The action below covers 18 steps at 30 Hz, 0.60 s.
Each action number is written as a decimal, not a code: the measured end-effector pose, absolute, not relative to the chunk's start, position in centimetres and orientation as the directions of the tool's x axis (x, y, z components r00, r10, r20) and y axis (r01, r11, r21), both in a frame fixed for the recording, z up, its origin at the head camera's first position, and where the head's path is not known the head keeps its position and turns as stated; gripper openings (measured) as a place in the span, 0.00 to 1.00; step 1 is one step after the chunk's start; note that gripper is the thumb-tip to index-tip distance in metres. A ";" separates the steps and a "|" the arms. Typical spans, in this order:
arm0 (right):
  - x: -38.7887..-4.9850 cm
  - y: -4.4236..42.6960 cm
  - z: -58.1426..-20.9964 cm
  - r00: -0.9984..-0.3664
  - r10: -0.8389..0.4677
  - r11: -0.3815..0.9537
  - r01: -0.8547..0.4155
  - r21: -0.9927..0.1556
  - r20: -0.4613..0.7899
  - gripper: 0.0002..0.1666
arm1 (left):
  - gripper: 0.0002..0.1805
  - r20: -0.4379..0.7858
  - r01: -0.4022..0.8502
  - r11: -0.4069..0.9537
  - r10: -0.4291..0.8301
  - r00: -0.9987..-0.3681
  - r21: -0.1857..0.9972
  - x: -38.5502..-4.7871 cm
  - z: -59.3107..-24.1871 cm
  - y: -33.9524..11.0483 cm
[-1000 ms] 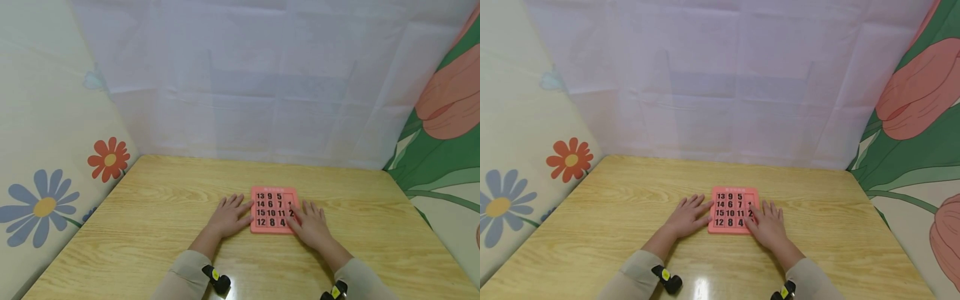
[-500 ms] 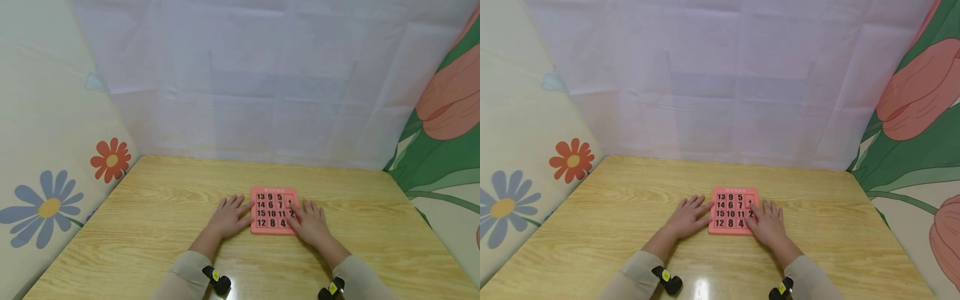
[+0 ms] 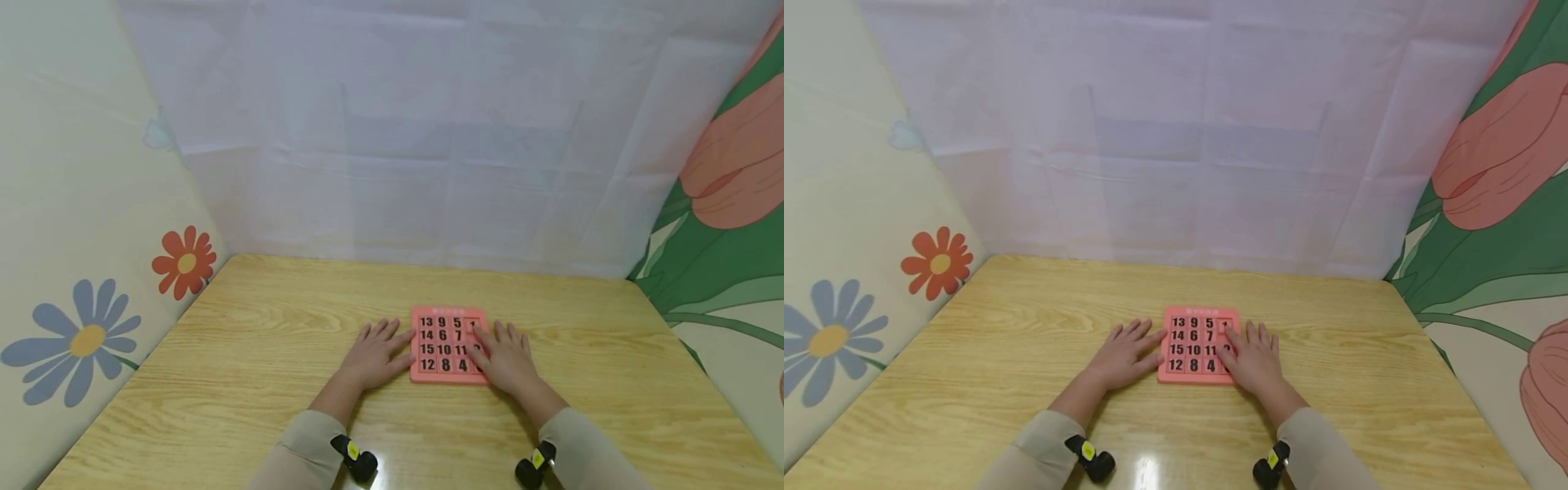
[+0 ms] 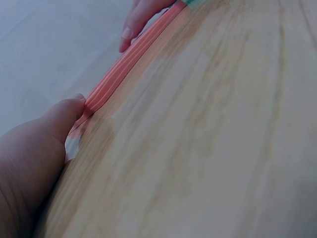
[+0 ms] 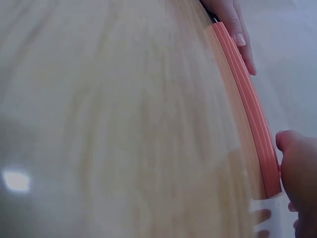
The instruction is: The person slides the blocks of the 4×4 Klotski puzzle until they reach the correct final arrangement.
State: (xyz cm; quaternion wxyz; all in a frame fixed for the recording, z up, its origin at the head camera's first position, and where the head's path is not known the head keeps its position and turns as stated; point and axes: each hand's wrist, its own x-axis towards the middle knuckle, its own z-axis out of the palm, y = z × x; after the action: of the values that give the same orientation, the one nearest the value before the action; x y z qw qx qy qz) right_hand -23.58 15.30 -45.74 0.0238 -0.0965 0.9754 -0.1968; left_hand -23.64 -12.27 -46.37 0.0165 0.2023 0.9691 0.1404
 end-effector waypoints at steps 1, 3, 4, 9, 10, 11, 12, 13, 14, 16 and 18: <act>-23.7 15.3 -45.7 -0.980 -0.199 0.904 -0.179 -0.389 -0.011 0.35 | 0.33 0.026 0.387 0.879 0.396 -0.918 0.279 -23.6 -46.4 -12.3; -23.8 15.3 -45.8 -0.980 -0.198 0.904 -0.176 -0.390 -0.017 0.35 | 0.33 0.027 0.387 0.879 0.396 -0.918 0.279 -23.6 -46.3 -12.3; -23.9 15.4 -45.8 -0.980 -0.197 0.904 -0.174 -0.390 -0.019 0.35 | 0.33 0.028 0.387 0.879 0.396 -0.918 0.278 -23.6 -46.3 -12.3; -24.1 15.3 -45.9 -0.981 -0.192 0.906 -0.168 -0.388 -0.025 0.35 | 0.33 0.027 0.388 0.878 0.397 -0.917 0.280 -23.6 -46.3 -12.2; -24.2 15.3 -45.9 -0.981 -0.193 0.906 -0.168 -0.388 -0.025 0.35 | 0.33 0.026 0.388 0.878 0.397 -0.918 0.282 -23.5 -46.3 -12.2; -24.2 15.3 -45.9 -0.981 -0.192 0.906 -0.167 -0.389 -0.026 0.35 | 0.33 0.027 0.388 0.877 0.397 -0.917 0.285 -23.5 -46.3 -12.2; -24.2 15.3 -45.9 -0.981 -0.193 0.906 -0.169 -0.387 -0.024 0.35 | 0.33 0.027 0.388 0.876 0.397 -0.917 0.286 -23.5 -46.3 -12.2; -24.2 15.3 -45.9 -0.981 -0.192 0.906 -0.167 -0.389 -0.026 0.35 | 0.33 0.027 0.388 0.876 0.397 -0.917 0.287 -23.5 -46.3 -12.2; -24.3 15.2 -45.9 -0.981 -0.192 0.906 -0.167 -0.388 -0.026 0.35 | 0.33 0.028 0.387 0.876 0.396 -0.918 0.287 -23.5 -46.3 -12.2; -24.3 15.2 -45.9 -0.981 -0.191 0.908 -0.166 -0.386 -0.027 0.35 | 0.33 0.031 0.388 0.877 0.396 -0.918 0.285 -23.5 -46.3 -12.2; -24.3 15.2 -45.9 -0.982 -0.189 0.909 -0.165 -0.382 -0.027 0.36 | 0.33 0.032 0.388 0.877 0.396 -0.918 0.283 -23.5 -46.3 -12.2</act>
State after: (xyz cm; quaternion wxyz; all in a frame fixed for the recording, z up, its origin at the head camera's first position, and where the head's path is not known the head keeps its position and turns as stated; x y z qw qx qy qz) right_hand -24.33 15.19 -45.88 0.0315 -0.0905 0.9765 -0.1928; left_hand -23.55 -12.22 -46.34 0.0133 0.2022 0.9687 0.1431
